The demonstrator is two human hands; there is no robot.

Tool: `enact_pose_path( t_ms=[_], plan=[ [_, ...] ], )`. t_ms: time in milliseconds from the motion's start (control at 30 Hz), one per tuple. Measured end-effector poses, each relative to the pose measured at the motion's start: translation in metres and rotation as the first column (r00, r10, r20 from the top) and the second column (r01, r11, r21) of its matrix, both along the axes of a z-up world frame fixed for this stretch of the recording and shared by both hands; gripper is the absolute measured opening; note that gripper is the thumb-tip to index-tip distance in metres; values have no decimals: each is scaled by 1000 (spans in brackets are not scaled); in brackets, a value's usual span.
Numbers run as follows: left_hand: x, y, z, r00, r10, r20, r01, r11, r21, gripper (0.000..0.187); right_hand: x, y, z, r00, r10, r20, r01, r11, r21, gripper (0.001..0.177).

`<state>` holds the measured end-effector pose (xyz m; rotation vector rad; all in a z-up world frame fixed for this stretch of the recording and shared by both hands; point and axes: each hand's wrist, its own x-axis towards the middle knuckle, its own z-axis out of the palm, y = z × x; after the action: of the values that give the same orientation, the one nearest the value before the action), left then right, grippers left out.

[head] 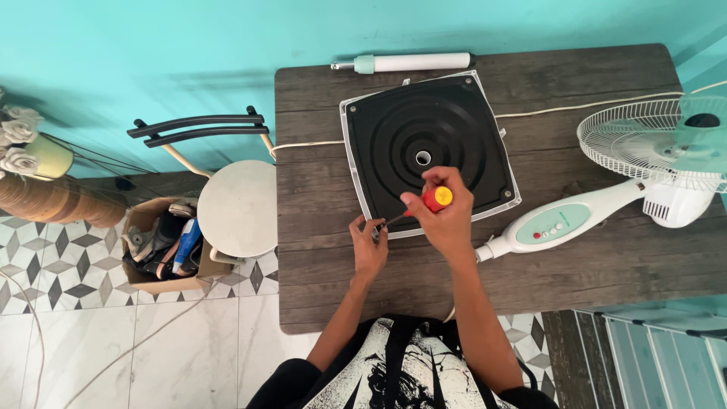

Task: The person disassembles a standing fan on a table. They remove the fan head, detach the pole, flip the base, and use a screwdriver to loosen screws on the underside of the base.

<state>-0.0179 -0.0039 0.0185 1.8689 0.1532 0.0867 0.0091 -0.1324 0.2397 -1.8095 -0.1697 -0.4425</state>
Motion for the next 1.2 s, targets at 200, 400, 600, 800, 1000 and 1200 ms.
enact_pose_path(
  t_ms=[200, 400, 600, 800, 1000, 1200],
  plan=[
    [0, -1, -3, 998, 14, 61, -16, 999, 30, 19, -1, -4, 5, 980, 196, -29, -181, 947, 266, 47],
    [3, -3, 7, 999, 19, 28, -19, 1000, 10, 18, -3, 1, -9, 945, 307, 114, -327, 881, 342, 35],
    [3, -4, 13, 1000, 19, 3, -19, 999, 26, 18, -3, 11, -2, 975, 211, -68, -189, 950, 247, 22],
    [4, -4, 16, 1000, 22, 10, -23, 999, 34, 19, -1, 15, 29, 989, -17, 146, 47, 978, -205, 35],
    [2, -5, 18, 998, 36, -50, -33, 998, 56, 18, -7, 12, 15, 967, 249, 47, -253, 953, 164, 23],
    [4, -2, 18, 999, 31, -10, -30, 999, 41, 17, -11, 10, -15, 946, 315, 80, -324, 894, 310, 17]
  ],
)
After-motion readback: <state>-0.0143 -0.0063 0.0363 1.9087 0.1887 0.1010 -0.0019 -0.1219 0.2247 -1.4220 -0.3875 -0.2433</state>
